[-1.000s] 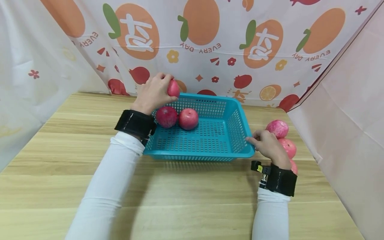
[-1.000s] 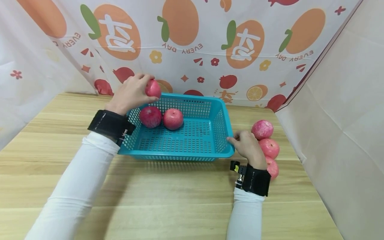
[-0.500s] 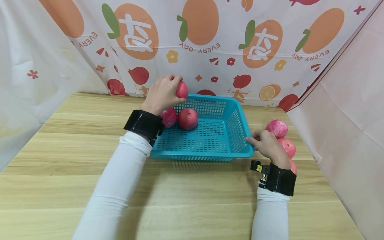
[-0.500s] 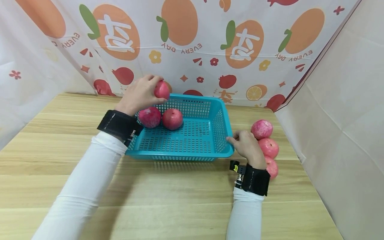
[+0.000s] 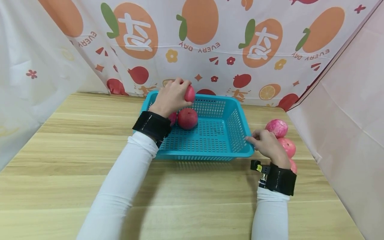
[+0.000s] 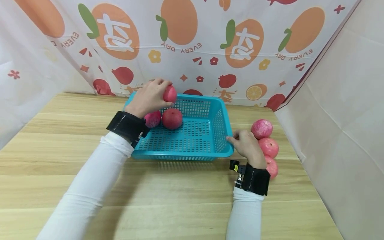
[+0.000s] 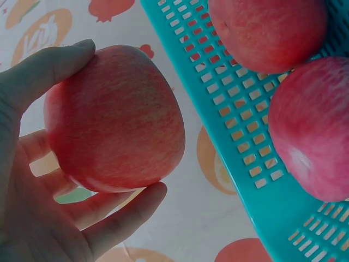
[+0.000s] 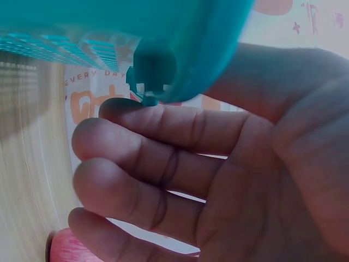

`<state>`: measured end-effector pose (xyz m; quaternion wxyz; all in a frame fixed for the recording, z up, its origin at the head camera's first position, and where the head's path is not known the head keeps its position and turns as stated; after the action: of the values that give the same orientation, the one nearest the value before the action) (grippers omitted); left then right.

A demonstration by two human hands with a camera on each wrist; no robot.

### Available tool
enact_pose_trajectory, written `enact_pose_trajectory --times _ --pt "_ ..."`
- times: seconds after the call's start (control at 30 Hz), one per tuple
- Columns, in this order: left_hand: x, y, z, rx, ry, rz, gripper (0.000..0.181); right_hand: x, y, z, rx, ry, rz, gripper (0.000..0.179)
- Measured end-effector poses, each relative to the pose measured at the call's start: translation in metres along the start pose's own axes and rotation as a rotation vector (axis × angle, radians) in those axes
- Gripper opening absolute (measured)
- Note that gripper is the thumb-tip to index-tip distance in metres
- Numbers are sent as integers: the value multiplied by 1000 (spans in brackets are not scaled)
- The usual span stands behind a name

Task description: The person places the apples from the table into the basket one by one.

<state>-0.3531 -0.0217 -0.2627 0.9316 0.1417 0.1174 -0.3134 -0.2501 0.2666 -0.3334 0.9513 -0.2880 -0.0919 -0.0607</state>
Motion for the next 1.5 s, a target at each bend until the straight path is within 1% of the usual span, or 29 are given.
enact_pose_trajectory --times 0.33,0.53,0.8,1.03,1.33,1.5 --pt "-5 5 -8 83 -19 -17 78 -1 1 -1 -8 -7 -8 31" --pt "-7 7 -14 78 -40 -15 79 -2 3 0 -3 -4 -7 31" --pt "-13 13 -20 64 -54 -46 74 -1 3 -1 -6 -9 -12 31" --pt "-14 16 -27 41 -69 -58 76 -1 2 0 -7 -2 -6 31" --pt "-21 22 -33 47 -99 -83 75 -2 3 -1 -11 -8 -16 31" --pt "-26 27 -35 81 -100 -93 76 -1 3 0 -12 -1 -20 30"
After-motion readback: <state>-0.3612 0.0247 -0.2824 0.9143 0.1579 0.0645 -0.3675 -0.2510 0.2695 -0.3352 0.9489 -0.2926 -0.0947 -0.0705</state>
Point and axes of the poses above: each hand's wrist, its own x-axis away from the middle knuckle, its own z-axis out of the back of the hand, y = z × x, the point moved 7 cm from there along -x, towards the middle knuckle, and after that the axes turned 11 degrees about -z, right-handed, at the moved point
